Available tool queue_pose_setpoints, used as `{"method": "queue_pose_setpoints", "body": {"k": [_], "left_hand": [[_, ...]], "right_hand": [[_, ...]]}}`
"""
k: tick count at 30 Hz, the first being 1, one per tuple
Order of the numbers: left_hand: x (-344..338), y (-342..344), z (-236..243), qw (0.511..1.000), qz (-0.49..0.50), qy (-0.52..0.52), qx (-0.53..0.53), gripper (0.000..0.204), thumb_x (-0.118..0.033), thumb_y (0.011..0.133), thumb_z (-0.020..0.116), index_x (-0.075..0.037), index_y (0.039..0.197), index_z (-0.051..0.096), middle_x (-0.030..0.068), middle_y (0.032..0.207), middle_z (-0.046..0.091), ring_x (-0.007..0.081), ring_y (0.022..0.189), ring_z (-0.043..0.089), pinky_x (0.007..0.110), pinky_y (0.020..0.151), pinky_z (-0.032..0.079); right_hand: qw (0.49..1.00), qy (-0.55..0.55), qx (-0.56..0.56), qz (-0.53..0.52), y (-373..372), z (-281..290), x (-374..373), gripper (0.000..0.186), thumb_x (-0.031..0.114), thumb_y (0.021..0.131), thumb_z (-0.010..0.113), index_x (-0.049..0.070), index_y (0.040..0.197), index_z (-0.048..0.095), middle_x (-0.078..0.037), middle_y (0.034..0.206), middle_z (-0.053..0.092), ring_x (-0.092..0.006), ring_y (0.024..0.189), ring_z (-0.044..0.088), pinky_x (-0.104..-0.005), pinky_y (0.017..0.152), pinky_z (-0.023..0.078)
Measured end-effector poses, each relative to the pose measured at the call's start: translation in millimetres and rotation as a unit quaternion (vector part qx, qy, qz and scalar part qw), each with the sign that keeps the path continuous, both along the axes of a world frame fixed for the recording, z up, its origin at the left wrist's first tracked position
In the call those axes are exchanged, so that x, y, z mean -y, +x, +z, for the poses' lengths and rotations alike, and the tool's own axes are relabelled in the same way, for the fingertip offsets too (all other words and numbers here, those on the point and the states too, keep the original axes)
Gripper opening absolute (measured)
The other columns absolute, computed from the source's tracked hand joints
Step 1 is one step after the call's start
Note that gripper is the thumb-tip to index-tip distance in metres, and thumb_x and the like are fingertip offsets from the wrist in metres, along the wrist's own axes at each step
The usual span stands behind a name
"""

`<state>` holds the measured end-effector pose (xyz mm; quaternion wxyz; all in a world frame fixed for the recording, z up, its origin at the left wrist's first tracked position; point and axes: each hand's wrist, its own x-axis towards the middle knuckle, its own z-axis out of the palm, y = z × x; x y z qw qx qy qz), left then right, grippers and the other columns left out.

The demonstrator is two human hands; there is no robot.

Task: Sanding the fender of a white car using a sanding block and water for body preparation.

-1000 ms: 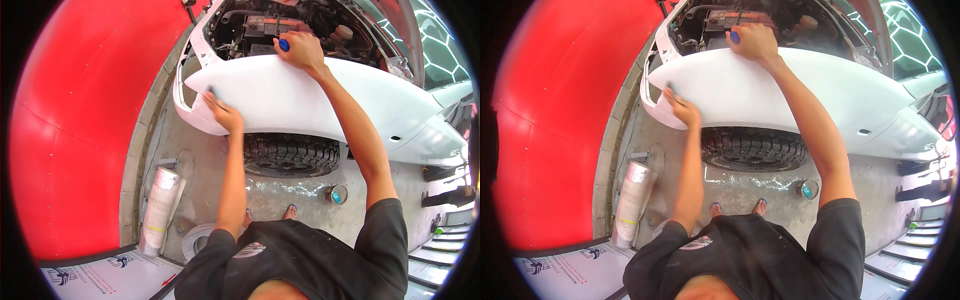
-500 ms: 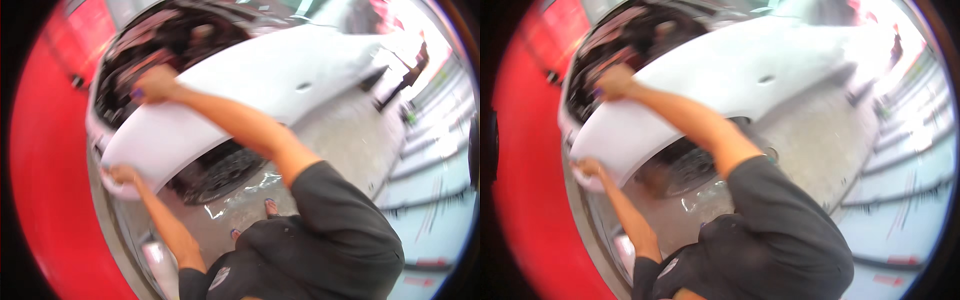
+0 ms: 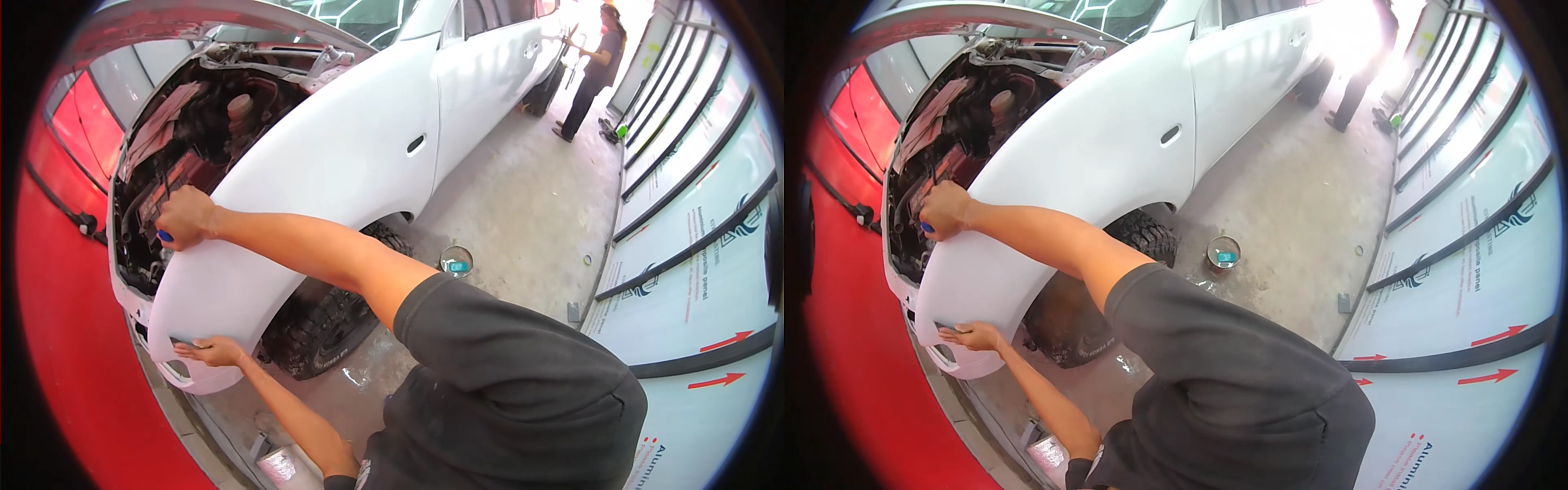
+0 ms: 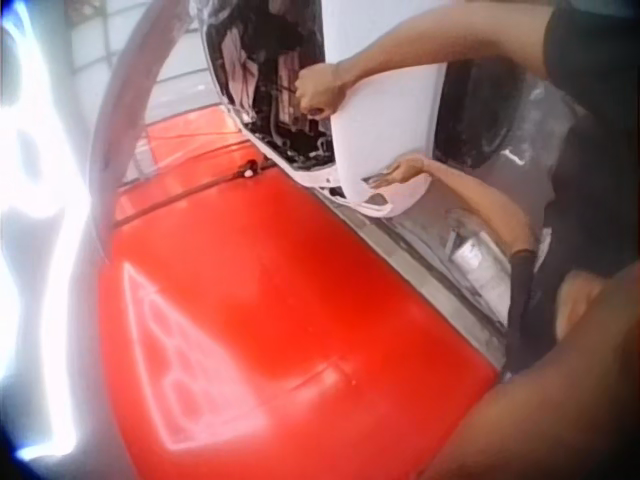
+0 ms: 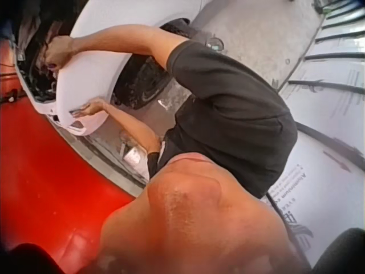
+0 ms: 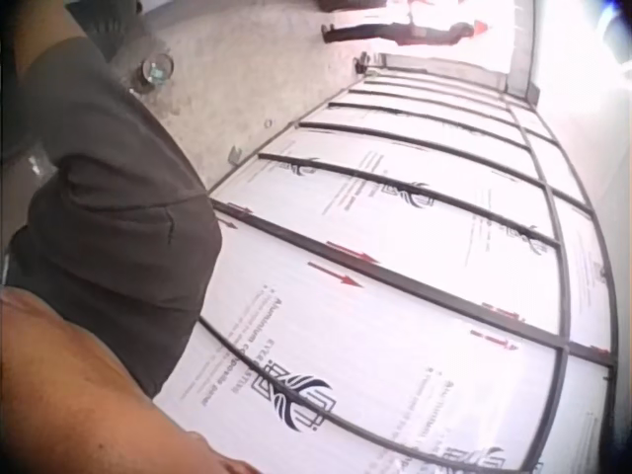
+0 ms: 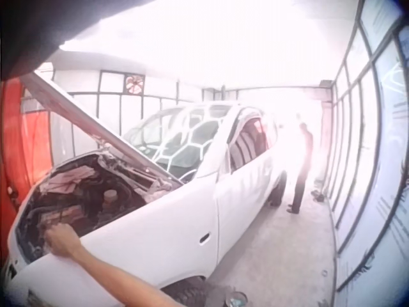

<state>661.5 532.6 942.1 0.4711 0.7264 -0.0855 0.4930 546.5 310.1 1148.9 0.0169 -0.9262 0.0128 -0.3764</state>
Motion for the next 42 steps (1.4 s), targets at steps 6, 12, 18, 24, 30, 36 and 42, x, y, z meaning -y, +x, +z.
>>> {"method": "queue_pose_setpoints", "body": {"k": [6,12,18,24,30,36,42], "left_hand": [[-10.4,18.1,6.3,0.973,-0.036,-0.042,-0.223,0.046,-0.022,0.106,0.039,0.008,0.139,0.049,0.0265,0.146,0.048,0.0445,0.132,0.048,0.049,0.112,0.04],[-15.4,29.1,-0.5,0.999,-0.01,0.037,-0.004,0.044,-0.022,0.105,0.038,0.01,0.132,0.053,0.028,0.133,0.058,0.0472,0.119,0.057,0.052,0.099,0.048],[-21.4,40.1,2.7,0.97,0.008,-0.019,-0.24,0.04,-0.019,0.103,0.042,0.004,0.134,0.055,0.0268,0.134,0.058,0.0464,0.116,0.058,0.053,0.098,0.048],[-18.2,33.8,1.3,0.998,-0.014,-0.012,-0.065,0.043,-0.021,0.103,0.042,0.007,0.135,0.053,0.0244,0.137,0.056,0.0441,0.122,0.056,0.052,0.099,0.048],[-21.5,32.5,8.3,0.978,-0.013,-0.023,-0.207,0.042,-0.019,0.103,0.041,0.007,0.134,0.054,0.027,0.138,0.055,0.0456,0.122,0.056,0.053,0.099,0.048],[-20.6,30.0,12.0,1.0,0.019,0.021,-0.011,0.043,-0.021,0.104,0.041,0.007,0.134,0.054,0.0265,0.139,0.055,0.0457,0.122,0.056,0.053,0.1,0.048],[-26.8,41.6,21.9,0.973,-0.021,-0.01,-0.231,0.043,-0.022,0.105,0.04,0.005,0.135,0.053,0.0257,0.137,0.056,0.0455,0.122,0.056,0.053,0.101,0.047]], "right_hand": [[1.0,0.006,0.014,-0.006,0.0,-1.5,-0.2,0.029,0.042,0.08,0.064,0.015,0.078,0.076,-0.012,0.078,0.072,-0.0333,0.077,0.071,-0.0469,0.067,0.055],[1.0,0.008,-0.008,-0.025,0.8,-1.8,-0.4,0.028,0.041,0.079,0.065,0.015,0.075,0.074,-0.011,0.077,0.072,-0.0332,0.077,0.071,-0.0469,0.067,0.055],[1.0,0.013,-0.01,-0.027,1.2,-2.3,-0.5,0.028,0.04,0.078,0.065,0.014,0.074,0.074,-0.011,0.076,0.071,-0.0332,0.076,0.071,-0.0467,0.066,0.055],[1.0,0.012,0.0,-0.024,-1.1,-1.7,-0.7,0.027,0.04,0.077,0.067,0.014,0.073,0.074,-0.012,0.075,0.071,-0.033,0.075,0.071,-0.0469,0.066,0.055],[0.998,0.037,-0.025,-0.035,-2.4,-0.5,-3.4,0.029,0.041,0.076,0.068,0.014,0.078,0.076,-0.012,0.085,0.073,-0.0318,0.083,0.071,-0.0461,0.072,0.054],[0.999,0.021,-0.023,-0.043,-4.4,1.1,-3.8,0.028,0.04,0.076,0.068,0.014,0.077,0.076,-0.012,0.084,0.073,-0.0319,0.083,0.071,-0.046,0.07,0.055],[0.999,0.03,-0.01,-0.035,-4.1,1.5,-3.8,0.028,0.04,0.075,0.068,0.013,0.077,0.076,-0.012,0.083,0.073,-0.0316,0.081,0.071,-0.0458,0.069,0.055]]}}
